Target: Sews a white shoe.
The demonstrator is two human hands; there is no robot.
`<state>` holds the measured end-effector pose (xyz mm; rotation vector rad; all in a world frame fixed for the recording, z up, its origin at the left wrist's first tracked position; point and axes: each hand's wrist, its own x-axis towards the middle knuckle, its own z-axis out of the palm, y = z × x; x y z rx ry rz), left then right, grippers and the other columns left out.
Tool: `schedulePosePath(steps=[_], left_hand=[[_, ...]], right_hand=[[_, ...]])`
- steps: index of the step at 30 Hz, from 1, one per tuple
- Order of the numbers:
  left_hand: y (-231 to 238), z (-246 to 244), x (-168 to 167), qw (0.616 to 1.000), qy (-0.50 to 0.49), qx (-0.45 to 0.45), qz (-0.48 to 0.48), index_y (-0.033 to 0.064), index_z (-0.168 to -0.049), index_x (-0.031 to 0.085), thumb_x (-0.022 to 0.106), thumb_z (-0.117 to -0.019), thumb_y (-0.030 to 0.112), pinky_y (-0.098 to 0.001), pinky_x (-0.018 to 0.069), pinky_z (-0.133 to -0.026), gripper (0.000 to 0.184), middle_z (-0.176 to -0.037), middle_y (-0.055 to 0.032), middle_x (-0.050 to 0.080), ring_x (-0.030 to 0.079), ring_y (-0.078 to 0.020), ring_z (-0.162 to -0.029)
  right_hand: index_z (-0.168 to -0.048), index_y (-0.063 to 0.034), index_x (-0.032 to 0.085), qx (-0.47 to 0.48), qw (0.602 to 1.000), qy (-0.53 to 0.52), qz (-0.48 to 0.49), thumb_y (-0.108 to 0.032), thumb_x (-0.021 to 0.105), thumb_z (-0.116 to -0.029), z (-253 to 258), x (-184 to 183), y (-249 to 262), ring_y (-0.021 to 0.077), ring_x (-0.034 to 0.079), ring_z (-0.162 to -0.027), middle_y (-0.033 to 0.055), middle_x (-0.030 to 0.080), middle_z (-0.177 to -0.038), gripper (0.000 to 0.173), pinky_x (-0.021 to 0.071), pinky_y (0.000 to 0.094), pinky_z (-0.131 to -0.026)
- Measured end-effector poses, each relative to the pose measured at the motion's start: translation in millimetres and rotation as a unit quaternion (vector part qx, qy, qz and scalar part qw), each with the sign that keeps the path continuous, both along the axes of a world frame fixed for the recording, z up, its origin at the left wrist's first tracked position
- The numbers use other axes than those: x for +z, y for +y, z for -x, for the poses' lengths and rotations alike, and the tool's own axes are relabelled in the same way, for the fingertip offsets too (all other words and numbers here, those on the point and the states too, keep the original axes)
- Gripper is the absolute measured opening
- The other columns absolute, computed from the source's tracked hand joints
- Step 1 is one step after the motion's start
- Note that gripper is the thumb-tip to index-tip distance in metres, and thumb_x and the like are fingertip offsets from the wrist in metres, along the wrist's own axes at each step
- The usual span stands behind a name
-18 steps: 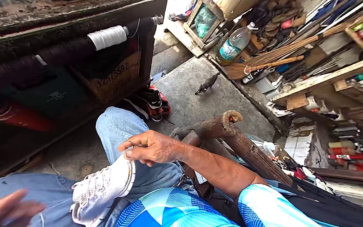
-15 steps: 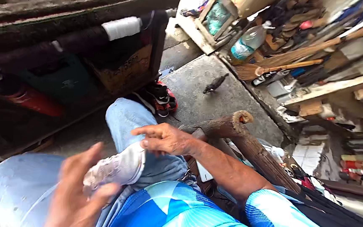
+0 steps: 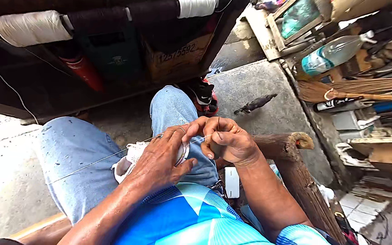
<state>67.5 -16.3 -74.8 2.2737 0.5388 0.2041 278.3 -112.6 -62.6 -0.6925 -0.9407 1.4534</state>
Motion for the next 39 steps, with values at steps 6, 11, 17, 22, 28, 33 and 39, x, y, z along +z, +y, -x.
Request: schedulePosePath(steps=[6, 11, 17, 22, 28, 33, 39], left_hand=[[-9, -3, -10, 0.998, -0.031, 0.039, -0.039, 0.0095, -0.125, 0.060, 0.059, -0.0924, 0.050, -0.0465, 0.0543, -0.085, 0.052, -0.119, -0.0087, 0.065, 0.066, -0.0223, -0.103], [-17, -5, -17, 0.994, -0.050, 0.034, -0.096, 0.0064, -0.124, 0.059, 0.056, -0.0929, 0.036, -0.0477, 0.0521, -0.091, 0.043, -0.125, -0.0119, 0.064, 0.064, -0.0272, -0.114], [-18, -6, -23, 0.991, -0.065, 0.031, -0.117, 0.0055, -0.127, 0.058, 0.055, -0.0912, 0.031, -0.0482, 0.0497, -0.099, 0.044, -0.128, -0.0137, 0.063, 0.061, -0.0287, -0.121], [-18, -5, -26, 0.991, -0.062, 0.027, -0.112, 0.0059, -0.130, 0.057, 0.055, -0.0910, 0.029, -0.0485, 0.0498, -0.098, 0.045, -0.130, -0.0140, 0.062, 0.060, -0.0297, -0.123], [-15, 2, -21, 0.994, -0.089, 0.051, -0.047, 0.0063, -0.138, 0.054, 0.059, -0.0942, 0.053, -0.0467, 0.0509, -0.098, 0.064, -0.135, -0.0122, 0.060, 0.061, -0.0241, -0.121], [12, 35, 13, 0.958, -0.184, 0.097, 0.199, 0.0158, -0.151, 0.047, 0.066, -0.0949, 0.050, -0.0407, 0.0523, -0.104, 0.069, -0.137, -0.0021, 0.060, 0.059, -0.0156, -0.124], [68, 118, -2, 0.850, -0.322, 0.224, 0.352, 0.0135, -0.128, 0.062, 0.038, -0.1099, 0.037, -0.0297, 0.0586, -0.082, 0.038, -0.096, 0.0075, 0.064, 0.065, -0.0078, -0.083]], right_hand=[[-0.101, -0.0076, 0.060, -0.032, 0.998, -0.012, 0.061, -0.023, 0.042, -0.1084, 16, 16, 22, 0.0111, 0.061, -0.056, 0.0062, 0.063, -0.074, 0.025, 0.0525, 0.0229, -0.049], [-0.095, -0.0052, 0.058, -0.079, 0.990, -0.036, 0.113, -0.013, 0.043, -0.1074, 21, 26, 33, 0.0070, 0.052, -0.047, 0.0028, 0.054, -0.066, 0.021, 0.0472, 0.0194, -0.042], [-0.094, -0.0064, 0.057, -0.086, 0.984, -0.066, 0.139, -0.009, 0.046, -0.1067, 13, 23, 49, 0.0046, 0.049, -0.047, -0.0008, 0.053, -0.067, 0.018, 0.0452, 0.0181, -0.042], [-0.093, -0.0071, 0.056, -0.103, 0.979, -0.070, 0.163, -0.009, 0.047, -0.1065, 11, 20, 60, 0.0042, 0.045, -0.042, -0.0019, 0.049, -0.062, 0.017, 0.0419, 0.0181, -0.038], [-0.099, -0.0074, 0.057, -0.080, 0.988, -0.086, 0.095, -0.012, 0.045, -0.1063, 4, 10, 45, 0.0097, 0.060, -0.057, 0.0043, 0.063, -0.075, 0.014, 0.0503, 0.0210, -0.048], [-0.099, -0.0018, 0.063, -0.072, 0.962, -0.256, 0.057, -0.010, 0.061, -0.0987, 7, 4, 18, 0.0064, 0.055, -0.056, 0.0038, 0.064, -0.079, 0.008, 0.0467, 0.0213, -0.047], [-0.093, -0.0004, 0.064, -0.060, 0.948, -0.305, 0.069, -0.004, 0.071, -0.0919, 20, 0, 12, 0.0081, 0.055, -0.058, 0.0047, 0.061, -0.075, 0.008, 0.0473, 0.0202, -0.050]])
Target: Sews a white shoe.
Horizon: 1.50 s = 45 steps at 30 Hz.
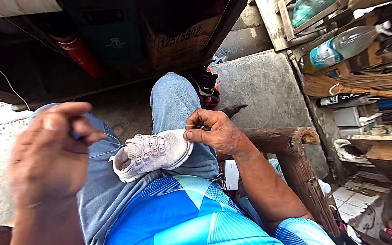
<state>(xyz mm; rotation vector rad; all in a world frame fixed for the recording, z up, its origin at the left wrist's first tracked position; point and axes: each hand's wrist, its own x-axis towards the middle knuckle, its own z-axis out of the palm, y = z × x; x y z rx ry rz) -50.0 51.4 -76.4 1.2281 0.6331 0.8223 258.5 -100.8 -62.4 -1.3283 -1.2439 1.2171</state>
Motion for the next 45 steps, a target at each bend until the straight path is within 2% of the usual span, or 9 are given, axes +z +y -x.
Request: schedulePosePath(steps=[4, 9, 14, 20, 26, 30, 34, 41, 45], left_hand=[[11, 41, -17, 0.987, -0.013, 0.107, 0.121, 0.0158, -0.101, 0.065, 0.024, -0.1109, 0.038, -0.0222, 0.0528, -0.058, 0.047, -0.067, 0.0085, 0.051, 0.053, -0.0047, -0.055], [6, 52, -40, 0.983, 0.015, 0.147, 0.108, 0.0123, -0.099, 0.066, 0.032, -0.1108, 0.031, -0.0202, 0.0509, -0.053, 0.041, -0.060, 0.0085, 0.050, 0.050, -0.0047, -0.049], [0, 25, -25, 0.987, 0.135, -0.002, -0.091, 0.0194, -0.119, 0.069, 0.053, -0.1052, 0.040, -0.0189, 0.0508, -0.065, 0.029, -0.081, 0.0119, 0.062, 0.057, -0.0009, -0.068], [-24, -56, 13, 0.902, 0.237, -0.207, -0.294, 0.0226, -0.138, 0.063, 0.065, -0.0926, 0.059, -0.0363, 0.0544, -0.098, 0.058, -0.134, 0.0038, 0.059, 0.058, -0.0092, -0.121], [-15, -99, 7, 0.843, 0.270, -0.355, -0.301, 0.0321, -0.148, 0.055, 0.058, -0.0910, 0.070, -0.0325, 0.0534, -0.097, 0.068, -0.134, 0.0101, 0.059, 0.058, -0.0020, -0.119], [-13, -107, 2, 0.832, 0.271, -0.391, -0.286, 0.0339, -0.146, 0.056, 0.058, -0.0896, 0.072, -0.0326, 0.0536, -0.095, 0.068, -0.127, 0.0102, 0.061, 0.059, -0.0024, -0.113], [-11, -100, 6, 0.841, 0.263, -0.384, -0.277, 0.0309, -0.147, 0.055, 0.057, -0.0922, 0.068, -0.0324, 0.0534, -0.097, 0.067, -0.130, 0.0097, 0.060, 0.058, -0.0027, -0.117], [-4, -16, 3, 0.941, 0.222, -0.164, -0.196, 0.0193, -0.136, 0.063, 0.056, -0.1003, 0.056, -0.0337, 0.0577, -0.091, 0.052, -0.121, 0.0016, 0.068, 0.067, -0.0133, -0.106], [-21, 35, -6, 0.915, 0.336, -0.073, -0.209, 0.0119, -0.105, 0.070, 0.047, -0.1005, 0.065, -0.0255, 0.0553, -0.073, 0.058, -0.091, 0.0029, 0.069, 0.065, -0.0031, -0.081]], right_hand=[[-0.092, -0.0007, 0.065, -0.001, 1.000, -0.004, 0.013, -0.004, 0.072, -0.0908, 1, 0, 1, 0.0088, 0.055, -0.058, 0.0050, 0.062, -0.076, 0.008, 0.0472, 0.0208, -0.049], [-0.091, -0.0002, 0.065, -0.002, 1.000, -0.007, 0.025, -0.003, 0.073, -0.0897, 3, -1, 4, 0.0096, 0.054, -0.055, 0.0055, 0.060, -0.072, 0.008, 0.0460, 0.0214, -0.047], [-0.097, -0.0003, 0.064, 0.010, 0.997, 0.080, 0.020, -0.009, 0.065, -0.0970, -2, -10, -1, 0.0087, 0.055, -0.056, 0.0068, 0.063, -0.075, 0.008, 0.0456, 0.0208, -0.047], [-0.106, -0.0071, 0.067, -0.016, 0.976, 0.211, 0.049, -0.027, 0.052, -0.1065, -4, -17, -14, 0.0089, 0.061, -0.062, 0.0058, 0.067, -0.088, 0.025, 0.0511, 0.0218, -0.051], [-0.109, -0.0103, 0.066, -0.198, 0.973, 0.098, 0.062, -0.030, 0.040, -0.1092, -5, -18, -35, 0.0118, 0.062, -0.064, 0.0047, 0.067, -0.097, 0.033, 0.0531, 0.0246, -0.050], [-0.121, -0.0049, 0.062, -0.259, 0.965, -0.011, 0.035, -0.013, 0.054, -0.1003, 13, -38, -51, 0.0185, 0.067, -0.086, 0.0088, 0.066, -0.106, 0.023, 0.0602, 0.0373, -0.074], [-0.122, -0.0038, 0.069, -0.190, 0.967, -0.170, -0.027, -0.012, 0.048, -0.1057, 13, -19, -60, 0.0150, 0.061, -0.113, 0.0077, 0.063, -0.122, 0.028, 0.0556, 0.0319, -0.094], [-0.124, -0.0045, 0.068, -0.096, 0.980, -0.175, 0.007, -0.018, 0.054, -0.1053, -1, 5, -54, 0.0059, 0.061, -0.075, 0.0005, 0.065, -0.091, 0.027, 0.0547, 0.0210, -0.067], [-0.124, -0.0013, 0.068, -0.065, 0.989, -0.135, -0.014, -0.015, 0.060, -0.1020, 5, 3, -43, 0.0061, 0.060, -0.075, 0.0008, 0.064, -0.090, 0.027, 0.0548, 0.0207, -0.067]])
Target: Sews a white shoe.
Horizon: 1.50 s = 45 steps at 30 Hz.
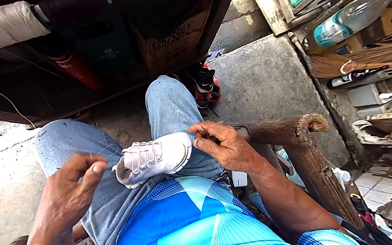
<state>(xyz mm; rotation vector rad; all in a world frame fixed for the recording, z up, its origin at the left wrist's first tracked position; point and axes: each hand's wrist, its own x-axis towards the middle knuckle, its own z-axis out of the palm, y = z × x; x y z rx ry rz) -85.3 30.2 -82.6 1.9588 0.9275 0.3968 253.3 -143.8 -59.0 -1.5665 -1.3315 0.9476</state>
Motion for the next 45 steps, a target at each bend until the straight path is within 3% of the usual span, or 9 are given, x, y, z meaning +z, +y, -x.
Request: schedulePosePath(steps=[3, 6, 8, 11, 15, 23, 27, 36, 45], left_hand=[[-21, -1, 3, 0.992, 0.112, -0.049, -0.045, 0.0124, -0.094, 0.076, 0.033, -0.1005, 0.072, -0.0451, 0.0566, -0.076, 0.073, -0.089, -0.0056, 0.072, 0.069, -0.0166, -0.086], [-37, -23, -2, 0.985, 0.126, -0.088, -0.076, 0.0166, -0.086, 0.075, 0.037, -0.0969, 0.075, -0.0502, 0.0527, -0.072, 0.071, -0.087, -0.0058, 0.066, 0.065, -0.0226, -0.086], [-42, -32, -7, 0.991, 0.079, -0.097, -0.038, 0.0212, -0.096, 0.077, 0.048, -0.0946, 0.073, -0.0427, 0.0543, -0.081, 0.059, -0.098, -0.0004, 0.068, 0.065, -0.0144, -0.095], [-50, -38, -11, 0.982, -0.064, -0.112, 0.138, 0.0134, -0.118, 0.069, 0.063, -0.0947, 0.060, -0.0272, 0.0578, -0.087, 0.053, -0.109, 0.0031, 0.070, 0.066, -0.0060, -0.099], [-56, -42, -25, 0.889, -0.189, -0.080, 0.409, 0.0097, -0.126, 0.066, 0.076, -0.0902, 0.045, -0.0313, 0.0599, -0.091, 0.052, -0.112, -0.0029, 0.074, 0.071, -0.0139, -0.101], [-65, -62, -37, 0.746, -0.324, -0.013, 0.582, 0.0102, -0.124, 0.066, 0.082, -0.0862, 0.027, -0.0386, 0.0598, -0.092, 0.044, -0.115, -0.0095, 0.073, 0.071, -0.0193, -0.105], [-58, -77, -35, 0.776, -0.276, -0.077, 0.561, 0.0160, -0.121, 0.068, 0.084, -0.0835, 0.024, -0.0326, 0.0594, -0.091, 0.042, -0.112, -0.0007, 0.074, 0.071, -0.0114, -0.102], [-51, -101, -56, 0.682, -0.390, -0.149, 0.600, 0.0143, -0.118, 0.073, 0.076, -0.0884, 0.020, -0.0353, 0.0582, -0.095, 0.030, -0.114, -0.0047, 0.075, 0.071, -0.0147, -0.106], [-42, -103, -69, 0.663, -0.387, -0.143, 0.625, 0.0121, -0.113, 0.075, 0.077, -0.0890, 0.029, -0.0365, 0.0599, -0.092, 0.030, -0.108, -0.0082, 0.076, 0.073, -0.0166, -0.101]], right_hand=[[-0.124, -0.0020, 0.069, 0.028, 1.000, -0.005, 0.003, -0.017, 0.064, -0.1010, 3, -1, 5, 0.0048, 0.062, -0.079, 0.0006, 0.067, -0.094, 0.028, 0.0554, 0.0196, -0.070], [-0.122, -0.0023, 0.069, 0.041, 0.999, -0.008, 0.006, -0.015, 0.065, -0.0997, 1, -1, 4, 0.0047, 0.062, -0.077, 0.0007, 0.068, -0.093, 0.026, 0.0553, 0.0197, -0.068], [-0.122, -0.0033, 0.070, 0.045, 0.999, -0.009, 0.018, -0.016, 0.066, -0.0995, -2, -2, 0, 0.0041, 0.062, -0.075, 0.0000, 0.068, -0.092, 0.026, 0.0547, 0.0191, -0.067], [-0.122, -0.0035, 0.069, 0.047, 0.998, -0.002, 0.035, -0.017, 0.065, -0.1000, -6, -4, -9, 0.0031, 0.060, -0.074, -0.0010, 0.066, -0.088, 0.026, 0.0523, 0.0176, -0.066], [-0.124, -0.0052, 0.068, 0.053, 0.997, 0.010, 0.063, -0.013, 0.064, -0.0994, -11, -11, -20, 0.0025, 0.059, -0.072, -0.0020, 0.065, -0.084, 0.026, 0.0511, 0.0173, -0.065], [-0.125, -0.0060, 0.068, 0.050, 0.995, 0.042, 0.082, -0.014, 0.066, -0.0986, -16, -21, -25, 0.0036, 0.063, -0.075, -0.0017, 0.067, -0.086, 0.027, 0.0556, 0.0192, -0.070], [-0.124, -0.0036, 0.067, 0.051, 0.995, 0.049, 0.068, -0.010, 0.066, -0.0973, -19, -23, -26, 0.0038, 0.064, -0.075, -0.0008, 0.069, -0.087, 0.027, 0.0565, 0.0195, -0.070], [-0.123, -0.0018, 0.067, 0.056, 0.995, 0.047, 0.063, -0.010, 0.068, -0.0959, -22, -20, -25, 0.0041, 0.064, -0.074, -0.0010, 0.068, -0.085, 0.028, 0.0562, 0.0191, -0.068], [-0.126, -0.0063, 0.064, 0.045, 0.997, 0.010, 0.058, -0.015, 0.069, -0.0976, -8, -6, -27, 0.0026, 0.057, -0.066, -0.0035, 0.061, -0.079, 0.030, 0.0500, 0.0176, -0.059]])
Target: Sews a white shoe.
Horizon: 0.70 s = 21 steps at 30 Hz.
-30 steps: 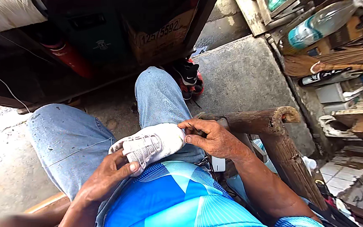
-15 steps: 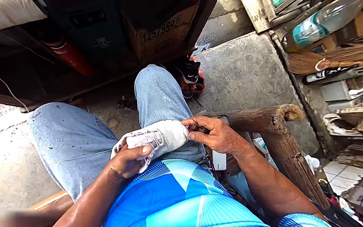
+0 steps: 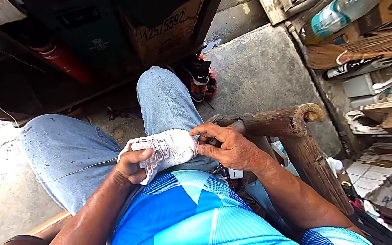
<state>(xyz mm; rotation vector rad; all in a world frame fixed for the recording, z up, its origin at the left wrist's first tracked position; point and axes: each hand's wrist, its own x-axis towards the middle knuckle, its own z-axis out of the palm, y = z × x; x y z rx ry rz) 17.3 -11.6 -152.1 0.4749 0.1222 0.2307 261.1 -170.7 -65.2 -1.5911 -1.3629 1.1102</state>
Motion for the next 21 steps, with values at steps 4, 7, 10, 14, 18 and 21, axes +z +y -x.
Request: schedulePosePath(steps=[4, 7, 10, 14, 18, 21], left_hand=[[3, 2, 0, 0.999, -0.023, 0.003, 0.028, 0.0123, -0.117, 0.074, 0.077, -0.0884, 0.038, -0.0376, 0.0578, -0.096, 0.039, -0.113, -0.0088, 0.075, 0.071, -0.0179, -0.107], [6, 1, 1, 0.997, -0.053, -0.018, 0.047, 0.0123, -0.119, 0.074, 0.074, -0.0904, 0.040, -0.0357, 0.0561, -0.099, 0.040, -0.116, -0.0071, 0.074, 0.070, -0.0161, -0.111], [8, -1, 0, 0.994, -0.083, -0.033, 0.064, 0.0104, -0.121, 0.072, 0.071, -0.0931, 0.038, -0.0358, 0.0553, -0.100, 0.039, -0.118, -0.0081, 0.073, 0.069, -0.0168, -0.113], [8, -1, 0, 0.994, -0.085, -0.036, 0.062, 0.0103, -0.121, 0.072, 0.071, -0.0936, 0.037, -0.0354, 0.0556, -0.100, 0.038, -0.118, -0.0082, 0.073, 0.069, -0.0166, -0.112], [8, -1, 0, 0.994, -0.081, -0.032, 0.062, 0.0098, -0.120, 0.072, 0.071, -0.0935, 0.038, -0.0360, 0.0554, -0.100, 0.039, -0.119, -0.0086, 0.073, 0.069, -0.0171, -0.113], [8, -1, 0, 0.994, -0.079, -0.031, 0.064, 0.0095, -0.120, 0.073, 0.071, -0.0935, 0.037, -0.0358, 0.0559, -0.099, 0.038, -0.118, -0.0086, 0.073, 0.070, -0.0171, -0.112]], right_hand=[[-0.129, -0.0106, 0.060, -0.006, 0.994, -0.100, 0.036, -0.015, 0.061, -0.0946, -3, 19, -13, 0.0011, 0.062, -0.084, -0.0047, 0.065, -0.103, 0.034, 0.0548, 0.0180, -0.072], [-0.133, -0.0088, 0.065, 0.040, 0.989, -0.142, -0.012, -0.016, 0.056, -0.1018, -6, 24, -24, 0.0035, 0.061, -0.093, 0.0005, 0.064, -0.110, 0.033, 0.0538, 0.0182, -0.079], [-0.142, -0.0092, 0.061, 0.057, 0.989, -0.130, -0.039, -0.023, 0.058, -0.1054, -4, 23, -28, 0.0025, 0.061, -0.085, -0.0002, 0.068, -0.099, 0.039, 0.0527, 0.0178, -0.075], [-0.130, -0.0025, 0.068, 0.035, 0.989, -0.107, -0.095, -0.021, 0.059, -0.1048, -1, 13, -26, 0.0023, 0.059, -0.074, 0.0006, 0.067, -0.085, 0.032, 0.0512, 0.0174, -0.067], [-0.127, -0.0026, 0.070, 0.045, 0.990, -0.092, -0.093, -0.019, 0.057, -0.1052, -2, 9, -23, 0.0008, 0.062, -0.082, 0.0014, 0.071, -0.093, 0.030, 0.0536, 0.0166, -0.074], [-0.127, -0.0016, 0.070, 0.052, 0.992, -0.076, -0.089, -0.017, 0.056, -0.1049, -2, 7, -21, 0.0009, 0.063, -0.083, 0.0020, 0.071, -0.095, 0.030, 0.0535, 0.0164, -0.075]])
